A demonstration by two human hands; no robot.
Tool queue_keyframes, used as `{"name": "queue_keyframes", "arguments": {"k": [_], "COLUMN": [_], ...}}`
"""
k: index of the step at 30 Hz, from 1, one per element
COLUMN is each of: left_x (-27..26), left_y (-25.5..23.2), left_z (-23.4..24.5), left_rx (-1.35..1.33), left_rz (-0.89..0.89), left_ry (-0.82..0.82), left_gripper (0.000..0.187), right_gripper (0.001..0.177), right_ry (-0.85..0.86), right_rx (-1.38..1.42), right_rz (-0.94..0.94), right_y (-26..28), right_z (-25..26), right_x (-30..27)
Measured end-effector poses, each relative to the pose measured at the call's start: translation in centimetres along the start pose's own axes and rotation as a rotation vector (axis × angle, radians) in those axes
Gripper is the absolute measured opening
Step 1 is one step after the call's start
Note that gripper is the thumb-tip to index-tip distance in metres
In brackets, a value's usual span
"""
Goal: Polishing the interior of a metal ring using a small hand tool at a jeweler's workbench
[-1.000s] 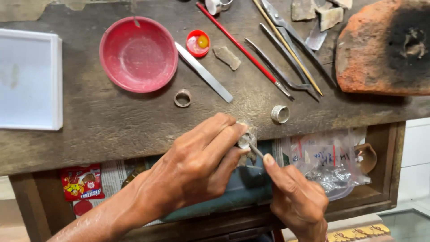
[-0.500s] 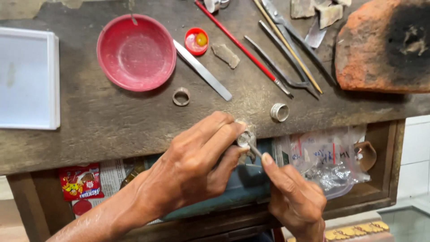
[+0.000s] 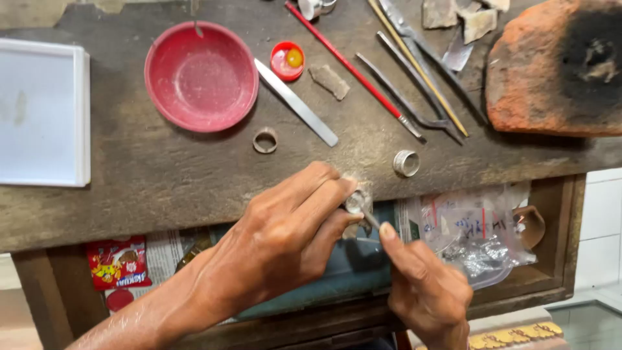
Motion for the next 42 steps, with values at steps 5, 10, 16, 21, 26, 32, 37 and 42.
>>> {"name": "queue_keyframes", "arguments": {"k": [5, 10, 16, 21, 26, 32, 37, 42], "left_x": [0.2, 0.0, -0.3, -0.1, -0.1, 0.0, 0.0, -0.3], "left_y": [-0.3, -0.3, 0.2, 0.1, 0.1, 0.1, -0.1, 0.0], "left_z": [0.0, -0.1, -0.1, 0.0, -0.1, 0.1, 0.2, 0.2], "left_rx": [0.007, -0.018, -0.008, -0.003, 0.017, -0.001, -0.046, -0.019], "left_rz": [-0.002, 0.025, 0.028, 0.032, 0.013, 0.024, 0.013, 0.019], "left_ry": [0.015, 0.029, 0.036, 0.029, 0.032, 0.008, -0.009, -0.020], "left_gripper": [0.007, 0.007, 0.009, 0.009, 0.006, 0.005, 0.006, 0.007], "right_gripper": [0.025, 0.024, 0.026, 0.025, 0.025, 0.025, 0.025, 0.027], "right_ry": [0.023, 0.028, 0.048, 0.024, 0.056, 0.063, 0.066, 0.084], "right_rx": [-0.022, -0.063, 0.041, 0.037, 0.000, -0.045, -0.009, -0.036], "right_rz": [-0.019, 0.037, -0.009, -0.042, -0.032, -0.011, 0.046, -0.017], "right_y": [0.2, 0.6, -0.1, -0.2, 0.7, 1.0, 1.1, 0.4], "right_z": [-0.1, -0.2, -0.1, -0.1, 0.4, 0.5, 0.4, 0.7], "right_x": [-0.1, -0.1, -0.3, -0.6, 0.6, 1.0, 1.2, 0.0]}}
Point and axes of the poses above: each hand's wrist, its own x-axis towards the middle knuckle, its own z-axis out of the back of the hand, y = z × x, the point moved 10 cm from there along x, towards the middle knuckle, and after that the axes turned 13 degrees about -z, right-handed, at the moved point
